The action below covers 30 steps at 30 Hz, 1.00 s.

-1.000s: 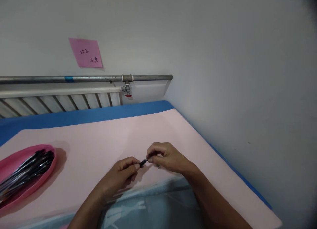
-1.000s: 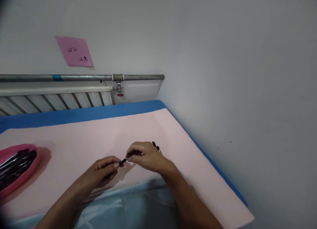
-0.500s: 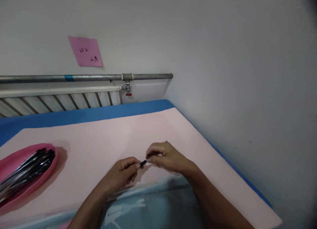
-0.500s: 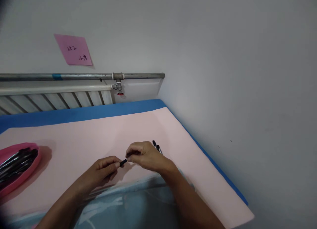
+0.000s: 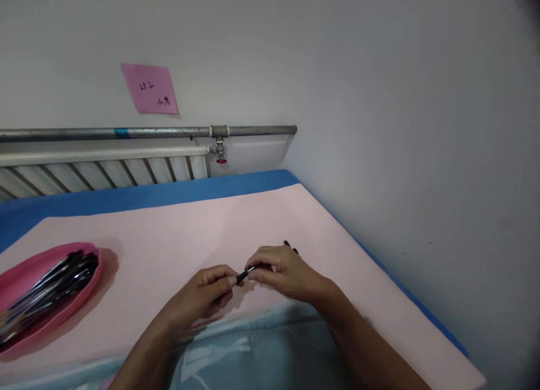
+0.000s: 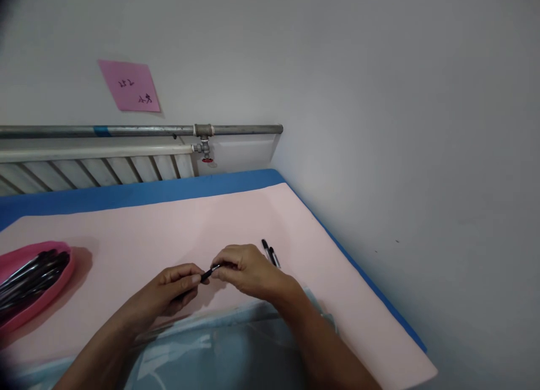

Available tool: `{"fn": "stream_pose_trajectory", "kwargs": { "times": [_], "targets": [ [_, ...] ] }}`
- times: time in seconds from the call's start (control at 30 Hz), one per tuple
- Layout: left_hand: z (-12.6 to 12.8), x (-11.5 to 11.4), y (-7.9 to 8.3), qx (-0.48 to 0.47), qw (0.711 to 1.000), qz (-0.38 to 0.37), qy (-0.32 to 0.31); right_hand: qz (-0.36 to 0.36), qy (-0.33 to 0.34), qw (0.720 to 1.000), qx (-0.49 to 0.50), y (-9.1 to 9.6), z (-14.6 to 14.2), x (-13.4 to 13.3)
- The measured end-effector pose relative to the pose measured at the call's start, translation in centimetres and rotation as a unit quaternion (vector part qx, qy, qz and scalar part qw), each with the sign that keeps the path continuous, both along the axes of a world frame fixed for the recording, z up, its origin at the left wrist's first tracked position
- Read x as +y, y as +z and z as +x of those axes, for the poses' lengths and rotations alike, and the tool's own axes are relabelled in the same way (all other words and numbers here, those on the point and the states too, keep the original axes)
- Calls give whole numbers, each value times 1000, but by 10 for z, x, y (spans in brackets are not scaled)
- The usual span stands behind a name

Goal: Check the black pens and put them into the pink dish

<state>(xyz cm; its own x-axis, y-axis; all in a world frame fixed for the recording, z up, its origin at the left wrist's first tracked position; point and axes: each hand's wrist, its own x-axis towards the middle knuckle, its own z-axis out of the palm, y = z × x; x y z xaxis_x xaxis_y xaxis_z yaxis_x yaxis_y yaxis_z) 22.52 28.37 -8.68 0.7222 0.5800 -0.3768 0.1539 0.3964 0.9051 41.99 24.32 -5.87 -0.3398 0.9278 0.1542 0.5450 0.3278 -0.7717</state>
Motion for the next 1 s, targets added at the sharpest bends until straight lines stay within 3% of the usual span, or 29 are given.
{"fn": "stream_pose_trajectory", "kwargs": {
  "times": [0.67, 0.87, 1.0],
  "targets": [
    [-9, 3, 3, 26, 998, 38, -40, 10, 35, 990, -136, 8, -5, -11],
    [-7, 2, 6, 40, 995, 77, -56, 2, 38, 992, -120, 6, -7, -11],
    [-6, 2, 5, 39, 997, 68, -25, -15, 8, 999, -42, 4, 0, -8]
  ]
}}
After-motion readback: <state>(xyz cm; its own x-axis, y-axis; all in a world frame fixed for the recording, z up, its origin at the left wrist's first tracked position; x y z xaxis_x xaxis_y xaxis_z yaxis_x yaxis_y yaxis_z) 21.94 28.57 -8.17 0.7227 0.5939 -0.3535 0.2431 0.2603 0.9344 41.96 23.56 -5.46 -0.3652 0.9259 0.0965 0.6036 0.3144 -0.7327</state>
